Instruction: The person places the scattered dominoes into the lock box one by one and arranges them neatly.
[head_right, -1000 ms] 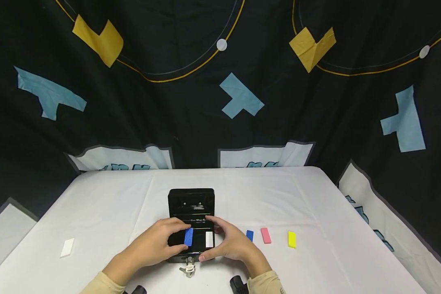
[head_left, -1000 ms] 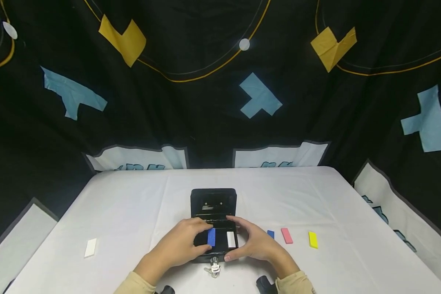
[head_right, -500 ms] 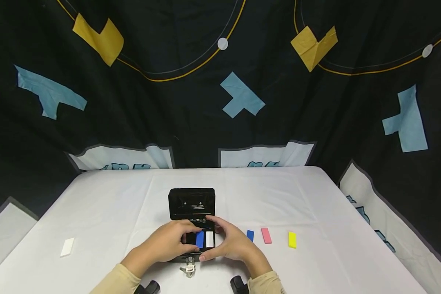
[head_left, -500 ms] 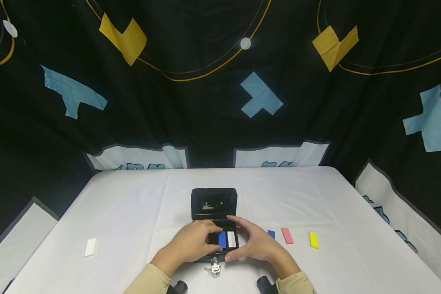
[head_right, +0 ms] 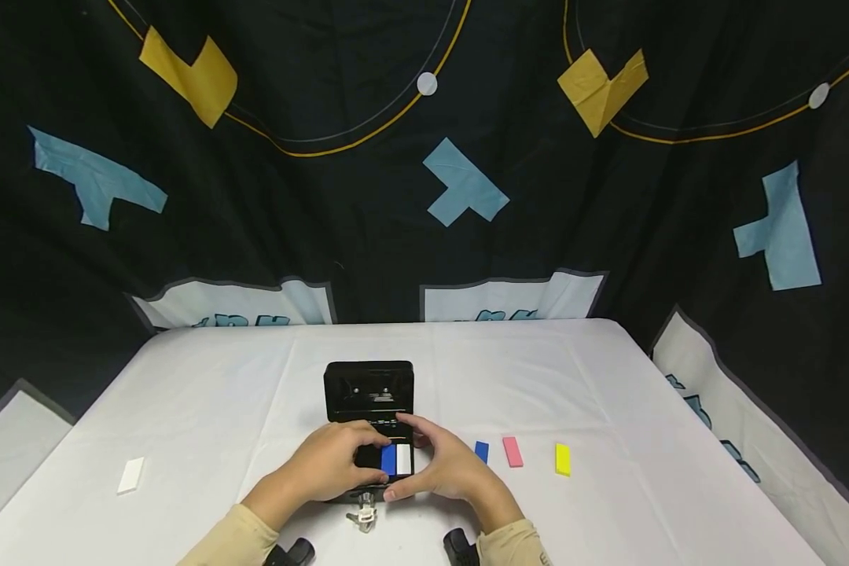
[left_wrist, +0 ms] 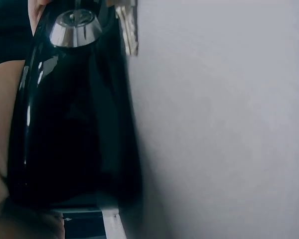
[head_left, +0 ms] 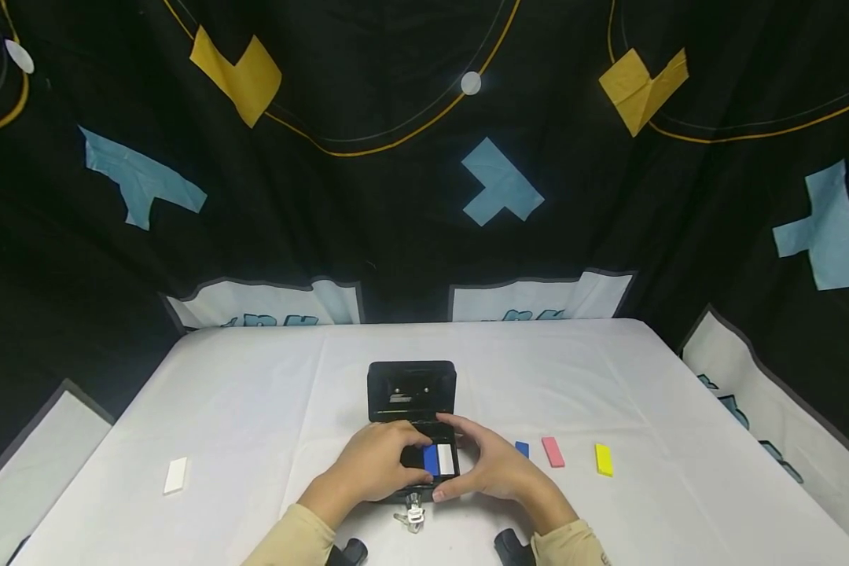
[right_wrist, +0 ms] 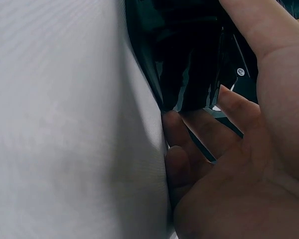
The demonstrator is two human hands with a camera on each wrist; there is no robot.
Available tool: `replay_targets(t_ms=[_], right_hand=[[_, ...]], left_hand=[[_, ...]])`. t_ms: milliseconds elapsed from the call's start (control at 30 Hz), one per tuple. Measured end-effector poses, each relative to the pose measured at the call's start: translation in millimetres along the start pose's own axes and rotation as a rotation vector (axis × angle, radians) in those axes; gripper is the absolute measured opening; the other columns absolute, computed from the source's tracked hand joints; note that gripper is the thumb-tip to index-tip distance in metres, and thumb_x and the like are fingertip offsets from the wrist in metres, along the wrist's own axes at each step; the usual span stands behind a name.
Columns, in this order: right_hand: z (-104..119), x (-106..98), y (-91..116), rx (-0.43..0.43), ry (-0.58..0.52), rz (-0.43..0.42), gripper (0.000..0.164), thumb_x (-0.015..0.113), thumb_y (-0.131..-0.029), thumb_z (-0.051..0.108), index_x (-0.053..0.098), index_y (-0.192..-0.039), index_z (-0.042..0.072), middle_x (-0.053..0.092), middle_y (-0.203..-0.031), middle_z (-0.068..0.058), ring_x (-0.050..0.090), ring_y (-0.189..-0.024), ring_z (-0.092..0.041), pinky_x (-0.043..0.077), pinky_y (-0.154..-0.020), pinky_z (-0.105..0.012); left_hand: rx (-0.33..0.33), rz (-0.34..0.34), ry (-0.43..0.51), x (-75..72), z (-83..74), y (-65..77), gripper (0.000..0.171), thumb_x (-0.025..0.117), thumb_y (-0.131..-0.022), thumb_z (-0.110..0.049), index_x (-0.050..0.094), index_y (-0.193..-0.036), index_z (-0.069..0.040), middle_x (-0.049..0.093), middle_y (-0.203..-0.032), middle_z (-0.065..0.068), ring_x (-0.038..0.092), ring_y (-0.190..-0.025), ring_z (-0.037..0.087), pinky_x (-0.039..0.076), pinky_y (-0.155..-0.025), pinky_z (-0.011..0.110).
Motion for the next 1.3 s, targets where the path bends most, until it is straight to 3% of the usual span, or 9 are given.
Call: replay_targets(t_ms=[233,633,800,967,1100,1300], right_hand=[[1.0,0.1,0.2,0.001,0.004,0.001,0.102,0.098,-0.062,0.032,0.048,-0.150,0.030,0.050,-0.149,-0.012,0.037,-0.140,-0.040,0.028,-0.106,-0.072],[-0.8,0.4,-0.1,-0.010,0.002,0.003,0.101,0.098,-0.062,0.033,0.048,-0.150,0.030,0.048,-0.150,-0.013,0.039,-0.139,-0.040,0.029,-0.106,-0.071],[-1.2,-0.2,-0.6,-0.020,-0.015,0.006,0.101,0.098,-0.062,0.030,0.048,-0.150,0.028,0.051,-0.147,-0.012,0.040,-0.139,-0.040,0.028,-0.107,-0.070],[-0.4,0.8,0.6,-0.017,-0.011,0.009,0.101,0.098,-0.062,0.030,0.048,-0.150,0.028,0.053,-0.145,-0.012,0.040,-0.138,-0.040,0.028,-0.107,-0.071],[1.1,0.9,0.5,-0.010,0.011,0.003,0.102,0.098,-0.061,0.033,0.048,-0.150,0.029,0.051,-0.148,-0.012,0.040,-0.139,-0.040,0.028,-0.106,-0.072],[0.8,0.0,-0.3,-0.014,0.017,-0.011,0.103,0.099,-0.060,0.033,0.049,-0.149,0.029,0.054,-0.145,-0.010,0.042,-0.137,-0.038,0.028,-0.108,-0.069]], left_hand=[[-0.013,0.005,-0.033,1.6,-0.6,0.3,0.046,0.080,-0.083,-0.047,0.075,-0.116,-0.017,0.069,-0.111,-0.006,0.065,-0.101,0.019,0.049,-0.088,0.041],[-0.050,0.012,-0.011,1.3,-3.1,0.9,0.053,0.084,-0.078,-0.046,0.073,-0.121,-0.016,0.068,-0.108,-0.005,0.063,-0.100,0.018,0.048,-0.089,0.040],[-0.044,-0.035,0.077,0.3,-1.0,2.5,0.057,0.088,-0.075,-0.042,0.071,-0.121,-0.014,0.067,-0.099,-0.007,0.061,-0.090,0.014,0.047,-0.086,0.041],[0.001,-0.036,0.225,-1.9,4.2,7.5,0.047,0.086,-0.080,-0.031,0.071,-0.120,-0.012,0.065,-0.100,-0.007,0.056,-0.085,0.009,0.050,-0.081,0.033],[0.042,-0.013,0.280,-7.8,7.4,14.4,0.036,0.083,-0.084,-0.023,0.072,-0.116,-0.012,0.064,-0.101,-0.009,0.060,-0.093,0.009,0.054,-0.086,0.034],[0.045,-0.017,0.271,-18.4,14.4,26.7,0.028,0.081,-0.086,-0.017,0.074,-0.113,-0.016,0.066,-0.112,-0.010,0.062,-0.110,0.015,0.050,-0.098,0.045]])
Point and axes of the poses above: each hand's wrist, its own y-axis away from the middle knuckle, its own x-axis out of the palm, z = x × y, the point moved 3 cm from there along -y, towards the middle knuckle
